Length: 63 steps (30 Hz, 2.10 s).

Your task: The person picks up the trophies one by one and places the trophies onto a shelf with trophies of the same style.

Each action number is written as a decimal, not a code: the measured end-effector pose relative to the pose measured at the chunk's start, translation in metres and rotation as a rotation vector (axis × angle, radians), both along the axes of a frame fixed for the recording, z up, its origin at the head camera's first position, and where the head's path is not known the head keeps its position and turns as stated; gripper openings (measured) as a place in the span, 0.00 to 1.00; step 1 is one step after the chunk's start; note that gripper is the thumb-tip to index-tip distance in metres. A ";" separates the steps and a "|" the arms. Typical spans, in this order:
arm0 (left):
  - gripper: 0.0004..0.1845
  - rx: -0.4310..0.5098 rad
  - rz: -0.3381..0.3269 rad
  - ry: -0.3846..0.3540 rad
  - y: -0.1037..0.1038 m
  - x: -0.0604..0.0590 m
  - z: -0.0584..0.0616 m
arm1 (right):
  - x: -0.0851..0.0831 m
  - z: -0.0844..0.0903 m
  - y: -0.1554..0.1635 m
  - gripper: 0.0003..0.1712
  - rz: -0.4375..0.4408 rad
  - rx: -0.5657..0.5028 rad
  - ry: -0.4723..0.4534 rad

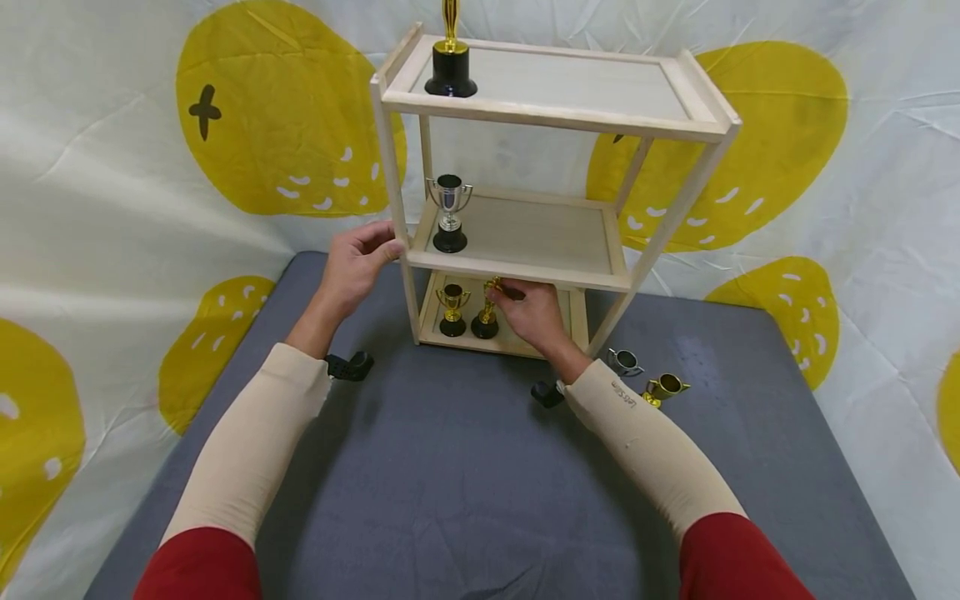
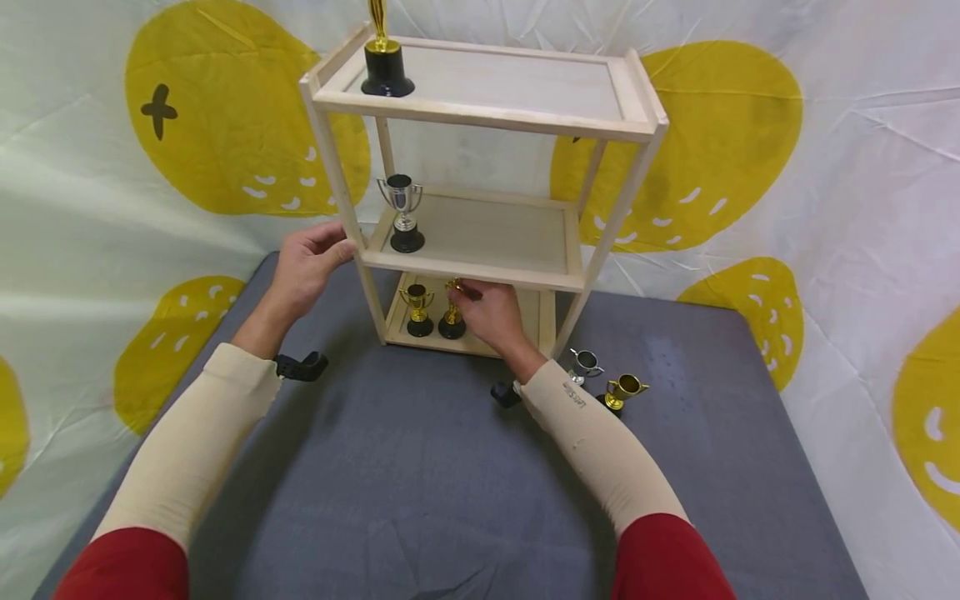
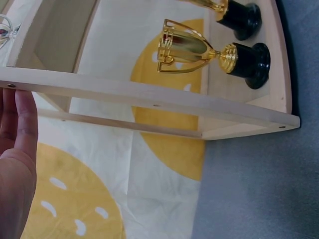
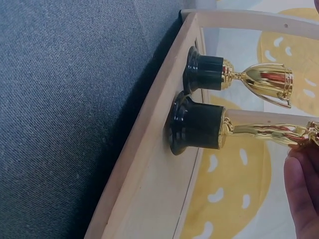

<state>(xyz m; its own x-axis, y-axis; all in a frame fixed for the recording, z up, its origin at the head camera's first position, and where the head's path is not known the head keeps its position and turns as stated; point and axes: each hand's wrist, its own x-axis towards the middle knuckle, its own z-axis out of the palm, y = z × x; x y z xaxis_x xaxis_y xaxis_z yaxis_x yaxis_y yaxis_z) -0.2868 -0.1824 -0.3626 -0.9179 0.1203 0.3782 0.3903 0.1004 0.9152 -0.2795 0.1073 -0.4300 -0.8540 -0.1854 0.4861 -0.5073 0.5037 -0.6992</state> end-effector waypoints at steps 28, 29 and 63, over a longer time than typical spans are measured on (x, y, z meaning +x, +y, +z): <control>0.18 0.011 -0.006 0.007 0.001 -0.001 -0.001 | -0.010 0.004 -0.003 0.19 0.075 0.043 -0.022; 0.18 0.011 -0.006 0.006 0.001 -0.001 -0.001 | -0.010 0.004 -0.003 0.19 0.071 0.040 -0.027; 0.18 -0.008 0.013 -0.012 -0.001 0.000 0.000 | 0.013 0.001 0.017 0.14 -0.103 -0.108 -0.073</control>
